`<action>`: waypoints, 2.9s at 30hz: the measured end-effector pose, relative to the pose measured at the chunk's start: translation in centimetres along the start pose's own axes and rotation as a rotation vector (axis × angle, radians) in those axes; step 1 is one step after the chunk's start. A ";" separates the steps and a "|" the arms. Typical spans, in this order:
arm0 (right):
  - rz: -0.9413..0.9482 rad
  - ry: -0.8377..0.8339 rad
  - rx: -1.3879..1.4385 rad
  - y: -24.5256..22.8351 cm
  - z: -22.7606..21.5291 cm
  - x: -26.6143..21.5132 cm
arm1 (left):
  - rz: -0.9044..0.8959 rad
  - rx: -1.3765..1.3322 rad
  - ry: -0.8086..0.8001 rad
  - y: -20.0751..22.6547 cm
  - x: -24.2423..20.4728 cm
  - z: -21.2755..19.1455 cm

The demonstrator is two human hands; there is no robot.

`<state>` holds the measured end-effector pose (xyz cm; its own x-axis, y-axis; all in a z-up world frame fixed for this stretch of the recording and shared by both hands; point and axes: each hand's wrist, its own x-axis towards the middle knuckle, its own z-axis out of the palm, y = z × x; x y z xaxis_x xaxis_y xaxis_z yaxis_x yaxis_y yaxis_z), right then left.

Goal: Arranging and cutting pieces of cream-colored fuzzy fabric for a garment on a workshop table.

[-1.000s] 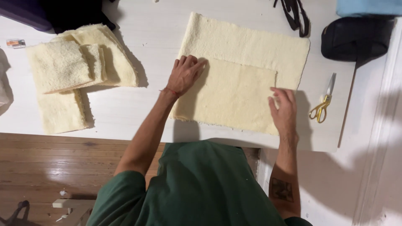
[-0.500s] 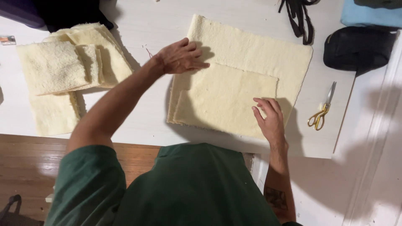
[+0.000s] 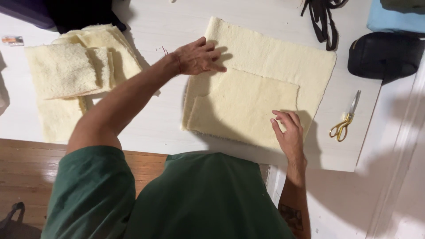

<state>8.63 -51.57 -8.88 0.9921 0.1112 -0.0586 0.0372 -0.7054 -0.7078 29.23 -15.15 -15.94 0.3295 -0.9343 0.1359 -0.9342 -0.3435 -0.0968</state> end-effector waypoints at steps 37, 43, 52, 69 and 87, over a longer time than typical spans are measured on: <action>0.363 0.122 0.322 10.1 -4.0 -9.2 | -0.861 -1.023 0.176 19.1 -6.9 -7.7; 0.068 0.170 0.550 5.7 -9.6 -5.2 | -0.736 -0.981 0.318 14.4 -4.8 -8.0; 0.151 0.325 0.060 2.8 -16.2 6.0 | -0.587 -0.630 0.518 2.0 3.5 -11.9; 0.124 0.158 0.287 16.7 -8.4 22.9 | -0.869 -0.422 0.500 -9.3 7.2 5.2; 0.384 0.185 -0.098 12.4 -4.8 14.0 | -1.148 -0.637 -0.047 2.1 4.4 1.8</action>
<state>23.59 -62.10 -15.08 0.9408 -0.2931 -0.1705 -0.3358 -0.7355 -0.5884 29.02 -20.18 -17.33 0.9670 -0.1485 -0.2071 -0.0164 -0.8472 0.5311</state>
